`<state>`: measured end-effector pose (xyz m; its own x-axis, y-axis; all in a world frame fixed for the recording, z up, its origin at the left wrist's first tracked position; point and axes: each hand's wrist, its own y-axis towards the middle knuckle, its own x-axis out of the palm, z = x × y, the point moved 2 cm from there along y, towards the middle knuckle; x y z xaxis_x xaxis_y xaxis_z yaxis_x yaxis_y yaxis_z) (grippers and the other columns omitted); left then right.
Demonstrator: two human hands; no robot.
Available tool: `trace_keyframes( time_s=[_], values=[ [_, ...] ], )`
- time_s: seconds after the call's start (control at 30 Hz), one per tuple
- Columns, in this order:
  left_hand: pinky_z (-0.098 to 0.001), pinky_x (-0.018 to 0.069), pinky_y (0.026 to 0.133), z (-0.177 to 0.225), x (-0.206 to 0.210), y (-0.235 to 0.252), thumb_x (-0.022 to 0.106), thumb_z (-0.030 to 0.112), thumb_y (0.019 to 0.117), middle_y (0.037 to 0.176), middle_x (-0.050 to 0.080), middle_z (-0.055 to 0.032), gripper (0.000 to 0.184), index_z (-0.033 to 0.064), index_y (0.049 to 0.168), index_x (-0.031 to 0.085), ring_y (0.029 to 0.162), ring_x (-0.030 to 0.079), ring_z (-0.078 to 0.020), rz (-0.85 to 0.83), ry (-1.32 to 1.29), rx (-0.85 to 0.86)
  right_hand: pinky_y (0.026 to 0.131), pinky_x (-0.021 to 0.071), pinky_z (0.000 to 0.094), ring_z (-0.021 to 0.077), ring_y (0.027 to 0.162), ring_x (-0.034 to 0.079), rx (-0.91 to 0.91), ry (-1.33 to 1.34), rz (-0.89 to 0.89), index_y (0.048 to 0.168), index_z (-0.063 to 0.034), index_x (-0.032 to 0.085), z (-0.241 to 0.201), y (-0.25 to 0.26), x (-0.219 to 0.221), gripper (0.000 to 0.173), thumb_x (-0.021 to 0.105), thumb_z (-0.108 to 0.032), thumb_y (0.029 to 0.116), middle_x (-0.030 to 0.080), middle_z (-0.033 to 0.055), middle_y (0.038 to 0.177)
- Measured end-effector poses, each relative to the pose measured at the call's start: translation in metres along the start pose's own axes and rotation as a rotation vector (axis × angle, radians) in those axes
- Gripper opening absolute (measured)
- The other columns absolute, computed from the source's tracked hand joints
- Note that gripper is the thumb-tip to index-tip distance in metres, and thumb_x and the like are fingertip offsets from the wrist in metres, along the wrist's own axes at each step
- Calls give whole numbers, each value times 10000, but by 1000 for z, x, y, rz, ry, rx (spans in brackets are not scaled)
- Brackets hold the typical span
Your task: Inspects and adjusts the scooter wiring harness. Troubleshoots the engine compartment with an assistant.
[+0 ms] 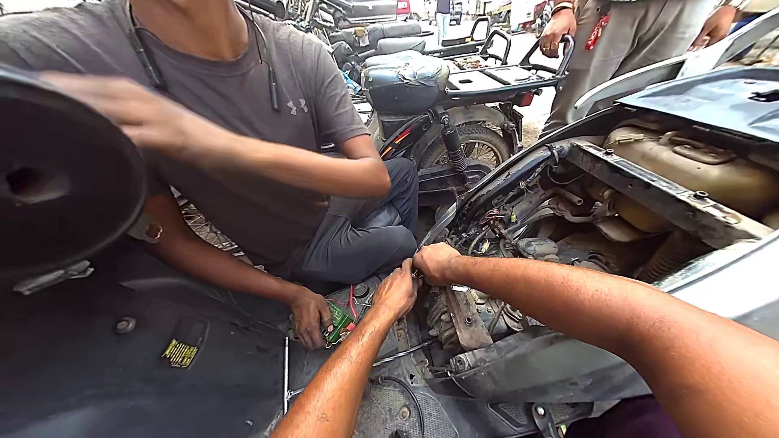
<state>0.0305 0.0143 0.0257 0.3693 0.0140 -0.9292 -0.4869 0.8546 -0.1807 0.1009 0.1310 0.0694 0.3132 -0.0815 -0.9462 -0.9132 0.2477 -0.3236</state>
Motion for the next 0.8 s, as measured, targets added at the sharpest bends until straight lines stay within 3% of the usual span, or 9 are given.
trace_keyframes(
  time_s=[0.07, 0.17, 0.3, 0.7, 0.77, 0.8],
  values=[
    [-590, 544, 957, -14, -10, 2, 614, 444, 1020, 1177, 708, -176, 706, 165, 1598, 322, 1080, 697, -368, -16, -67, -5, 714, 553, 588, 346, 932, 701, 6, -11, -1, 969, -90, 683, 0, 0, -1, 169, 744, -209, 867, 705, 131, 968],
    [-584, 564, 903, -36, -21, 0, 687, 409, 979, 1075, 722, -161, 761, 190, 1602, 308, 990, 712, -358, -30, -57, -84, 717, 556, 579, 344, 928, 700, 28, -25, -17, 950, -91, 680, -1, 1, -5, 137, 731, -187, 866, 702, 130, 964],
    [-565, 564, 923, -48, -32, -13, 678, 337, 985, 1134, 722, -157, 701, 187, 1583, 345, 1044, 712, -353, -31, 32, -176, 731, 553, 584, 348, 946, 697, 14, -29, -17, 955, -89, 683, 1, 3, -4, 149, 736, -195, 863, 702, 133, 977],
    [-562, 561, 925, -59, -54, -32, 633, 364, 1007, 1150, 720, -134, 615, 189, 1553, 414, 1060, 705, -335, 16, 49, -248, 702, 552, 582, 350, 909, 702, 45, -53, -13, 931, -91, 671, 1, 5, -9, 136, 731, -193, 864, 699, 135, 940],
    [-585, 556, 926, -58, -51, -36, 610, 430, 1014, 1155, 718, -143, 580, 176, 1517, 470, 1072, 699, -348, 27, 42, -234, 710, 554, 596, 361, 908, 700, 37, -38, 6, 933, -85, 680, 1, 2, -7, 129, 735, -178, 861, 702, 141, 943],
    [-605, 555, 920, -55, -48, -41, 595, 484, 1015, 1148, 720, -156, 542, 153, 1441, 553, 1074, 699, -362, 44, 39, -223, 724, 555, 609, 370, 914, 699, 35, -17, 19, 945, -80, 691, 0, -3, -3, 142, 745, -173, 853, 705, 148, 954]
  ],
)
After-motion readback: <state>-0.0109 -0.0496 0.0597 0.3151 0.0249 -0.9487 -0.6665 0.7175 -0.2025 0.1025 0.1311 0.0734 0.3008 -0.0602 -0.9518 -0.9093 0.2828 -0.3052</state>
